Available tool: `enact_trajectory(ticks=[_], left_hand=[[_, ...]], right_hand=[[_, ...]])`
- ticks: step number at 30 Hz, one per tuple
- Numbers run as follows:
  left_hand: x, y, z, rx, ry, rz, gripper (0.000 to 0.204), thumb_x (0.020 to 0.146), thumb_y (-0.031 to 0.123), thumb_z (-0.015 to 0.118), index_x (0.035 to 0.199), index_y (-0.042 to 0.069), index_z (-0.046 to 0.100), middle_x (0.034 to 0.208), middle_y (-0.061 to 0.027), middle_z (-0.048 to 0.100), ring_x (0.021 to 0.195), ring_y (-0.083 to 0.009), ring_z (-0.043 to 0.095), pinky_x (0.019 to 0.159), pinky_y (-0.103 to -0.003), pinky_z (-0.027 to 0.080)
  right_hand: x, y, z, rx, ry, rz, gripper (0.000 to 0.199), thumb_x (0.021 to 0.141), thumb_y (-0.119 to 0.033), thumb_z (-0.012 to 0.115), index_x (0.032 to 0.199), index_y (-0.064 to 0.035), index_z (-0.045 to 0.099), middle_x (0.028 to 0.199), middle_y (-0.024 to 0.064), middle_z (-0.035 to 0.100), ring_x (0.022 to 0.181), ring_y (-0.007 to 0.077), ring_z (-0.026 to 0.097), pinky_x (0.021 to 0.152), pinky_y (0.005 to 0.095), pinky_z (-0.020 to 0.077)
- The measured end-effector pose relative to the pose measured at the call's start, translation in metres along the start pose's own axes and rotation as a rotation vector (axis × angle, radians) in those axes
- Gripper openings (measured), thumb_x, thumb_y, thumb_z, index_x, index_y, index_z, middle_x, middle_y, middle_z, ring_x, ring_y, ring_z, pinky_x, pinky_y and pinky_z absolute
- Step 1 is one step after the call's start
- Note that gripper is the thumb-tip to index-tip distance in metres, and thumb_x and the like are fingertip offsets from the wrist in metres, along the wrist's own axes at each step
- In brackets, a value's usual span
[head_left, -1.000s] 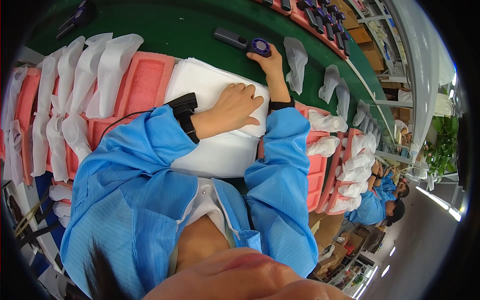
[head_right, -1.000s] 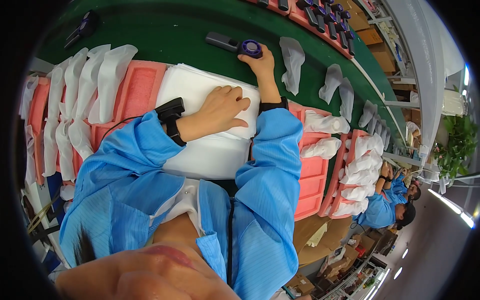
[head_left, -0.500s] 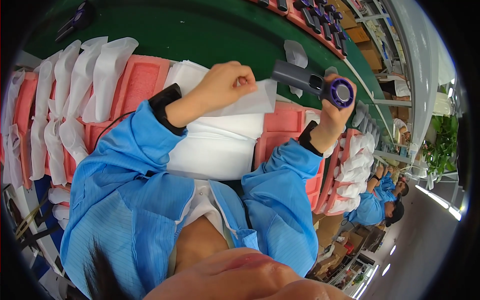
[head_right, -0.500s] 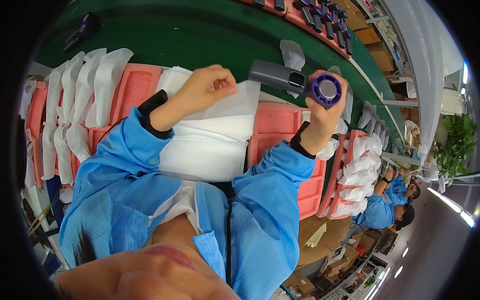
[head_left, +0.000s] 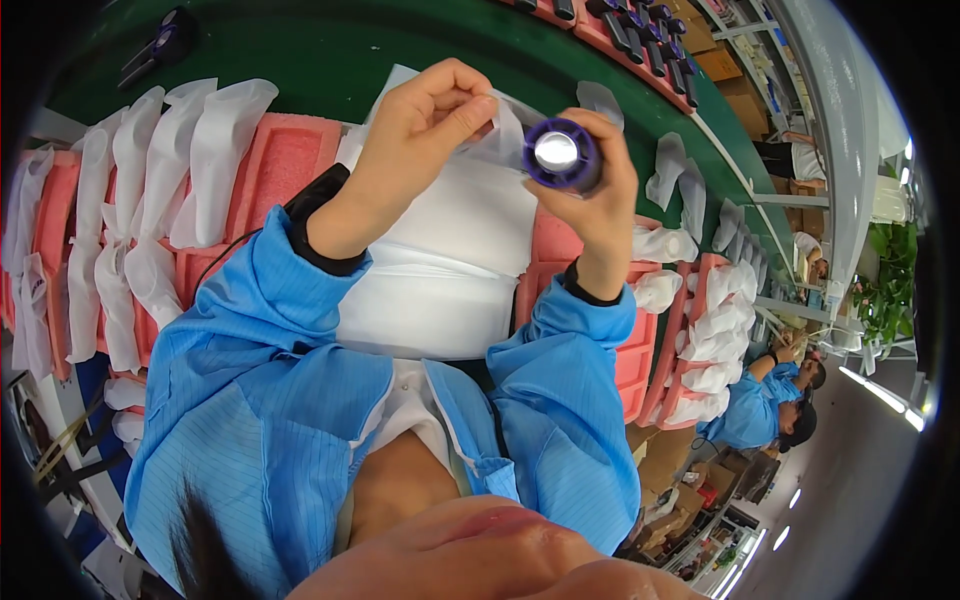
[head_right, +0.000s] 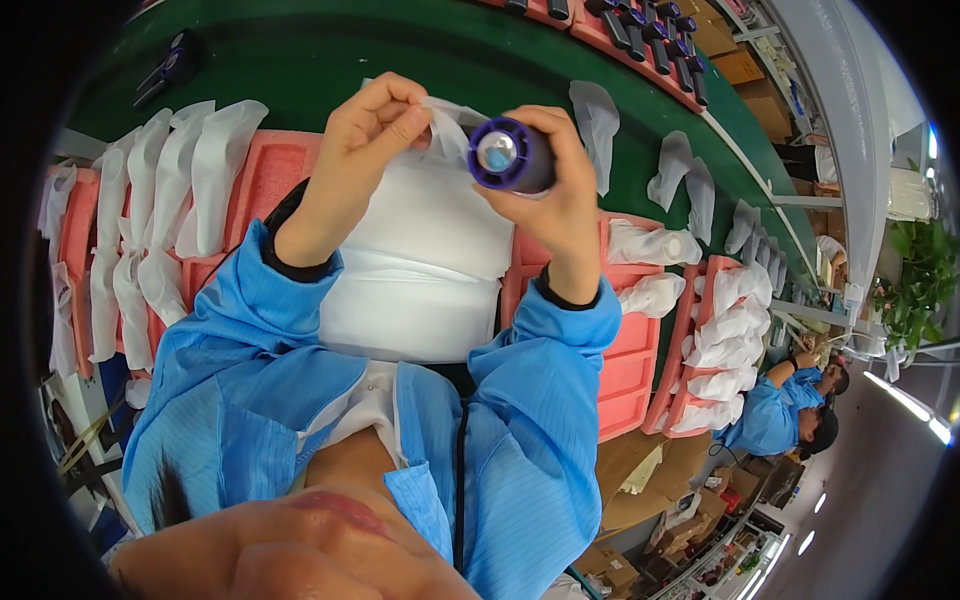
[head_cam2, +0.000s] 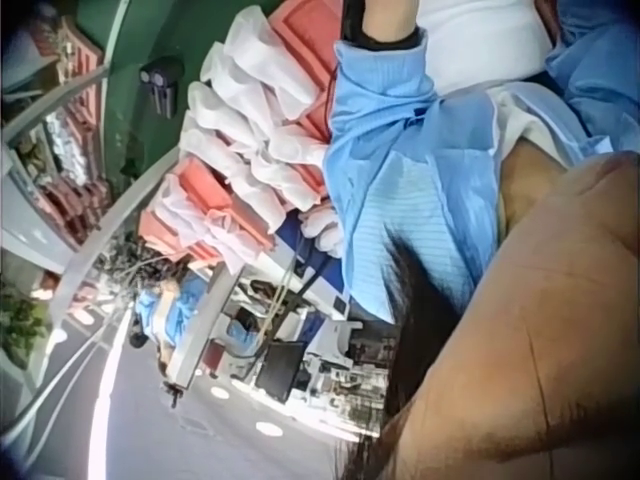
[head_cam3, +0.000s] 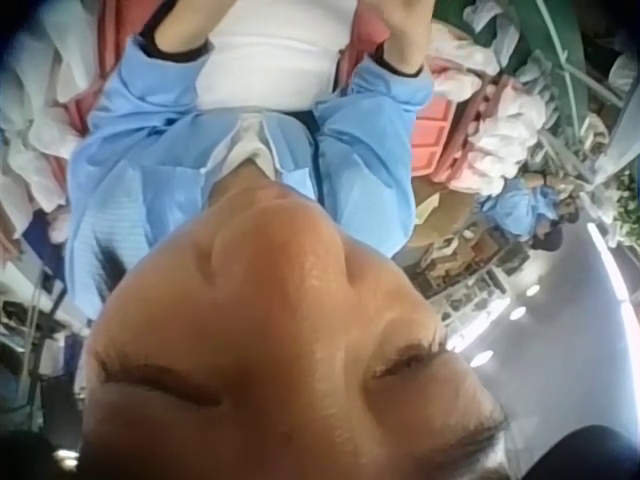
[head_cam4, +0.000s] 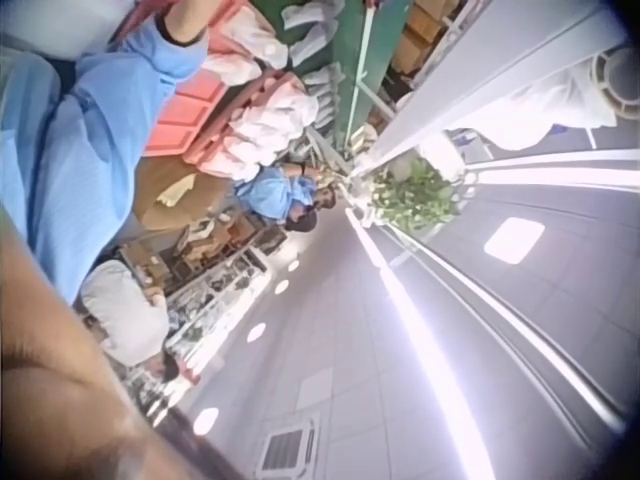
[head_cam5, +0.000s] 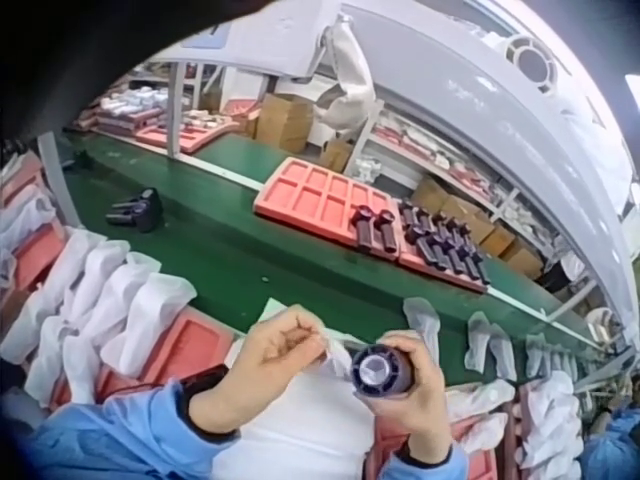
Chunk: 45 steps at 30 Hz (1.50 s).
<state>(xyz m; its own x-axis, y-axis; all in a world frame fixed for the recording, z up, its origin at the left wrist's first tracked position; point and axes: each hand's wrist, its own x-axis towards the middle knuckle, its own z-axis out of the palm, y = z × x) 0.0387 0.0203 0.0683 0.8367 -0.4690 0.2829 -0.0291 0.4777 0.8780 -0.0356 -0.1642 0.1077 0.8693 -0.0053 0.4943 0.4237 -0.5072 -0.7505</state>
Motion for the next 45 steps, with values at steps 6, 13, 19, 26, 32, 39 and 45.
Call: enact_trajectory(ticks=[6, 13, 19, 26, 32, 39, 45], left_hand=[[0.000, 0.000, -0.006, -0.313, -0.020, -0.220, 0.012, 0.094, 0.015, 0.057, 0.103, 0.009, 0.054, 0.094, -0.0009, 0.062, 0.090, -0.0109, 0.057, 0.084, -0.027, 0.043], [-0.001, 0.004, -0.004, -0.337, 0.067, -0.179, 0.012, 0.094, 0.013, 0.055, 0.106, 0.009, 0.053, 0.092, -0.0015, 0.062, 0.087, -0.0116, 0.057, 0.082, -0.027, 0.044], [-0.009, 0.005, 0.010, 0.112, -0.005, 0.198, 0.017, 0.090, 0.005, 0.059, 0.107, 0.005, 0.057, 0.088, -0.0044, 0.063, 0.079, -0.0135, 0.060, 0.073, -0.025, 0.047], [-0.015, 0.000, 0.014, 0.701, -0.018, 0.618, 0.016, 0.082, -0.003, 0.065, 0.097, 0.001, 0.066, 0.085, -0.0094, 0.066, 0.074, -0.0190, 0.064, 0.063, -0.026, 0.051], [-0.013, -0.006, 0.014, 0.701, 0.016, 0.595, 0.020, 0.079, -0.005, 0.065, 0.097, 0.004, 0.067, 0.085, -0.0091, 0.065, 0.072, -0.0198, 0.064, 0.059, -0.025, 0.051], [-0.009, -0.001, 0.016, 0.832, 0.018, 0.479, 0.034, 0.069, 0.000, 0.069, 0.101, 0.011, 0.066, 0.099, -0.0056, 0.059, 0.074, -0.0222, 0.063, 0.057, -0.028, 0.050], [-0.002, -0.013, 0.010, 0.876, 0.068, 0.462, 0.042, 0.066, 0.006, 0.074, 0.106, 0.014, 0.065, 0.105, -0.0055, 0.057, 0.085, -0.0228, 0.063, 0.062, -0.032, 0.053]], right_hand=[[0.001, -0.001, 0.021, -0.299, 0.030, -0.122, 0.070, 0.052, 0.002, 0.081, 0.119, -0.0097, 0.063, 0.102, 0.0097, 0.054, 0.092, 0.0252, 0.058, 0.077, 0.0322, 0.0498], [-0.004, -0.002, 0.036, -0.409, -0.016, -0.161, 0.077, 0.051, 0.001, 0.081, 0.124, -0.0115, 0.061, 0.102, 0.0096, 0.053, 0.091, 0.0242, 0.057, 0.075, 0.0317, 0.0496], [-0.006, 0.000, 0.044, -0.538, 0.037, -0.147, 0.079, 0.051, 0.002, 0.081, 0.126, -0.0124, 0.060, 0.104, 0.0097, 0.053, 0.090, 0.0234, 0.057, 0.071, 0.0312, 0.0489], [-0.006, 0.005, 0.042, -0.544, 0.158, -0.145, 0.084, 0.052, 0.005, 0.080, 0.130, -0.0129, 0.057, 0.103, 0.0097, 0.053, 0.088, 0.0230, 0.056, 0.068, 0.0308, 0.0479], [-0.004, 0.020, 0.048, -0.537, 0.181, -0.159, 0.078, 0.051, -0.001, 0.081, 0.125, -0.0100, 0.058, 0.103, 0.0098, 0.052, 0.080, 0.0242, 0.056, 0.065, 0.0319, 0.0501], [-0.007, 0.028, 0.053, -0.086, 0.304, 0.099, 0.064, 0.065, -0.001, 0.081, 0.120, -0.0031, 0.048, 0.103, 0.0091, 0.055, 0.095, 0.0186, 0.057, 0.077, 0.0281, 0.0479], [-0.011, 0.017, 0.056, 0.042, 0.204, 0.170, 0.062, 0.069, -0.006, 0.082, 0.117, -0.0025, 0.044, 0.109, 0.0107, 0.053, 0.101, 0.0187, 0.056, 0.077, 0.0289, 0.0505]])
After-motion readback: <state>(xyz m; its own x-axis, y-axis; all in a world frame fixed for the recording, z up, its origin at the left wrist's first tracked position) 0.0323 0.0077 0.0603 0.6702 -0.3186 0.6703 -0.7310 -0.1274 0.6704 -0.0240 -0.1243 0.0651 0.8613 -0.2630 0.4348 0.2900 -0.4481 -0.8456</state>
